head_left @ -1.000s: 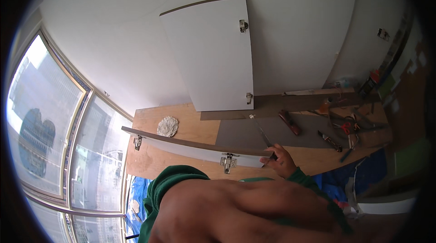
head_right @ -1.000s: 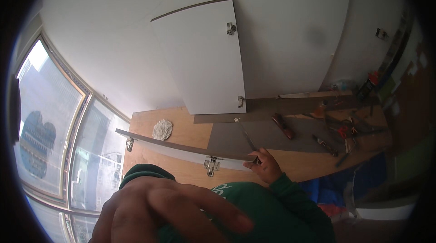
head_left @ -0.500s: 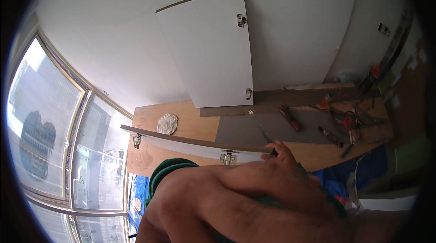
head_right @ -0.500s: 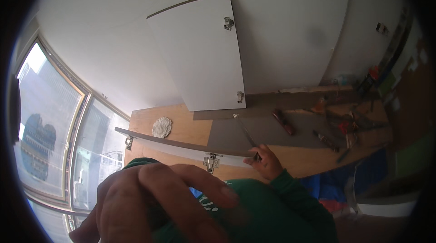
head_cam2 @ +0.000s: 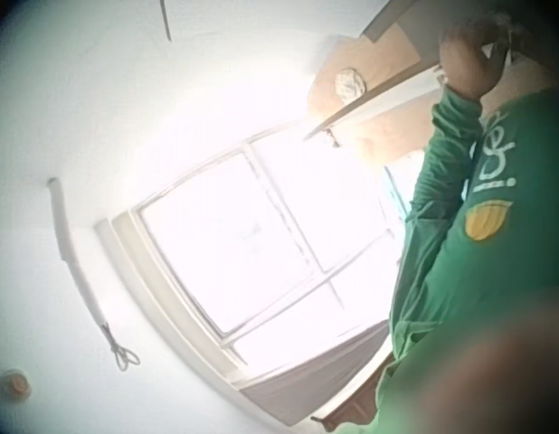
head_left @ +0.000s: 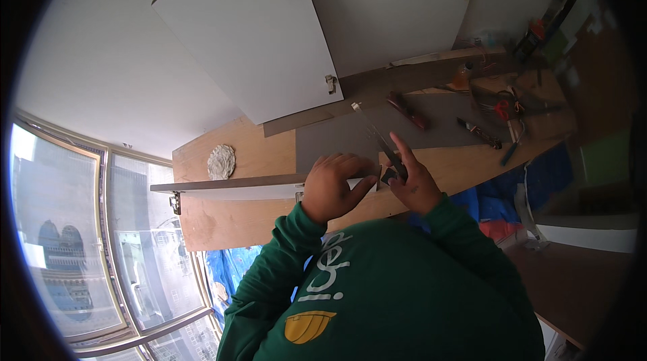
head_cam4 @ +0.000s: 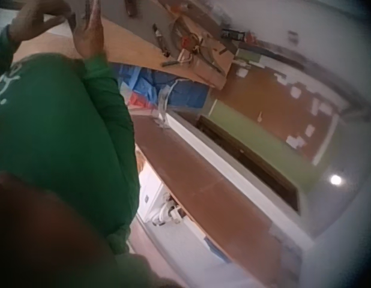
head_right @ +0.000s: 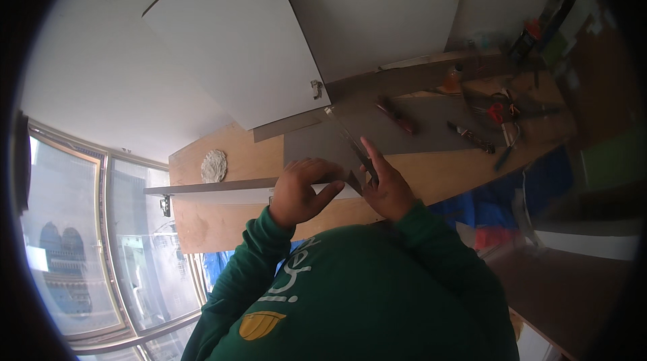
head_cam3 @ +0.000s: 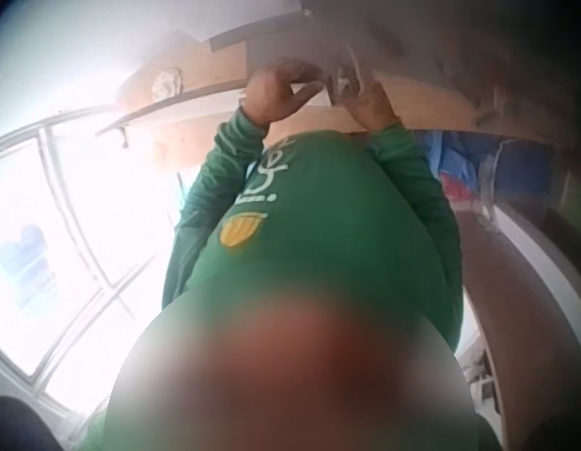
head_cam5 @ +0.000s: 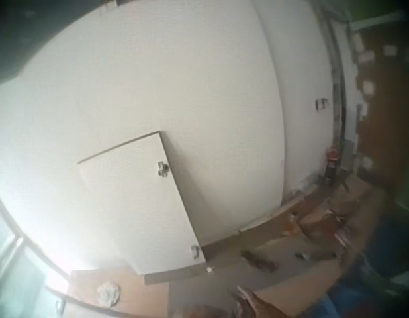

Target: The person applies a thin strip of edge banding to the exposed edge of a white cabinet door. They use a small metal tool to press the banding into place along the edge, then lift the door to check the fit.

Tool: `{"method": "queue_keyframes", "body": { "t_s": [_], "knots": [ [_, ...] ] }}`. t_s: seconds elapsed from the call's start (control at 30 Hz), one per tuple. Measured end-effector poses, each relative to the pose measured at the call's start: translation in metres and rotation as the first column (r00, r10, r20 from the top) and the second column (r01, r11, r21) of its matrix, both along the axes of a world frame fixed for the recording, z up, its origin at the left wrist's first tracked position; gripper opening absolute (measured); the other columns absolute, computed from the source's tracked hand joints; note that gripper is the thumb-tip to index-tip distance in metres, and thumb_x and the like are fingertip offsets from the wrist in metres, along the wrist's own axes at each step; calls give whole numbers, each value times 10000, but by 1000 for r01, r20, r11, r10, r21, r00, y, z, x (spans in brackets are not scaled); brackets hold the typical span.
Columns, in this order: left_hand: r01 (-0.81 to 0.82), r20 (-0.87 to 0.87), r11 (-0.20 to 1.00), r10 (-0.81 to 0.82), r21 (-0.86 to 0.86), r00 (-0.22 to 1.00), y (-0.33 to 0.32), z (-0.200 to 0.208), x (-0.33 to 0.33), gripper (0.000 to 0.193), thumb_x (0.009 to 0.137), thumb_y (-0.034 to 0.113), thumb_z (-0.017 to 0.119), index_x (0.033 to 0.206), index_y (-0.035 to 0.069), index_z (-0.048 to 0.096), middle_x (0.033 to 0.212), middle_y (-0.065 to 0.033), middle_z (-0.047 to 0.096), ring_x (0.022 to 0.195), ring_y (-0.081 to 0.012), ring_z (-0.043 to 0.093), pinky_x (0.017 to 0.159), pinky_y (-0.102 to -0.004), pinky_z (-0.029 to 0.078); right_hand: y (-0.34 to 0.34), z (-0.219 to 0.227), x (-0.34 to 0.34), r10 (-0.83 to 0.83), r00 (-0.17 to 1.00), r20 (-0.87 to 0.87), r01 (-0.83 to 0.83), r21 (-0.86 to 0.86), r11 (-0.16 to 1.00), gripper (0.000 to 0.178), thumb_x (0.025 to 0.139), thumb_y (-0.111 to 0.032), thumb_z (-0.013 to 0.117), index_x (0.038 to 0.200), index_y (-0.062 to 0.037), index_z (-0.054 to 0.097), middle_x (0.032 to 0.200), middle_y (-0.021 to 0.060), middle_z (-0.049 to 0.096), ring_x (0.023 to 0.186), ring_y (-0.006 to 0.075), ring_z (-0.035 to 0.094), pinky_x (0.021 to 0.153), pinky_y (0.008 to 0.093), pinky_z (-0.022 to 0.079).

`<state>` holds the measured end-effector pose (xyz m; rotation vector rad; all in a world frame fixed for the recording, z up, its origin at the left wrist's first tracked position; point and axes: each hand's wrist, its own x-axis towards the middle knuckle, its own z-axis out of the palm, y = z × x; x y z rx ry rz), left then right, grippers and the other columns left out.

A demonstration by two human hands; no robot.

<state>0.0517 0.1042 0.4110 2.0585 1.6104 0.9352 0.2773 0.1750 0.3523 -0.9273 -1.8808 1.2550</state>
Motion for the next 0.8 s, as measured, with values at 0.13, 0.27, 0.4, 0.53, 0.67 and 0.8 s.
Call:
{"method": "queue_keyframes", "body": {
  "t_s": [0.13,0.27,0.4,0.53,0.67,0.8],
  "knots": [
    [-57,-58,997,60,57,997,4,1,6,297,855,308,894,1052,120,774,963,-40,767,878,-290,710,820,-416,520,3,-6,30,-180,973,144,198,-123,972,488,1004,-112,742,1454,-3,587,979,100,707,869,219,695,817,356,552],
    [-143,-75,987,148,66,986,5,0,14,265,857,337,894,980,135,774,927,-10,761,861,-267,707,797,-409,508,4,-12,54,-187,979,79,201,-271,941,266,1048,-101,694,1267,32,621,873,50,694,745,132,649,706,306,521],
    [-122,-56,991,126,60,990,6,-4,12,205,900,321,860,944,134,786,920,-4,760,843,-253,702,784,-408,502,-9,-4,62,-198,980,36,193,-450,872,109,1089,-138,658,1096,-53,589,797,18,647,574,59,567,498,246,437],
    [-135,-19,990,135,35,991,10,-7,11,170,930,298,834,927,132,796,891,-3,757,805,-246,696,773,-408,498,-23,9,55,-172,985,-11,148,-451,880,122,1093,-121,639,1158,-27,595,844,43,693,588,63,578,516,238,453],
    [-178,-38,980,182,86,983,8,-8,14,159,925,288,834,922,133,800,869,8,759,790,-236,702,772,-401,498,-25,16,48,-132,991,4,123,-388,913,148,1090,-96,620,1205,-5,600,886,59,720,594,57,575,519,235,455],
    [-186,-66,978,192,92,979,6,-6,15,153,903,287,846,916,143,799,882,17,766,808,-222,714,778,-394,501,-23,18,46,-105,994,33,110,-421,900,170,1061,-76,662,1195,23,629,898,45,728,659,58,590,579,264,473]
  ]
}}
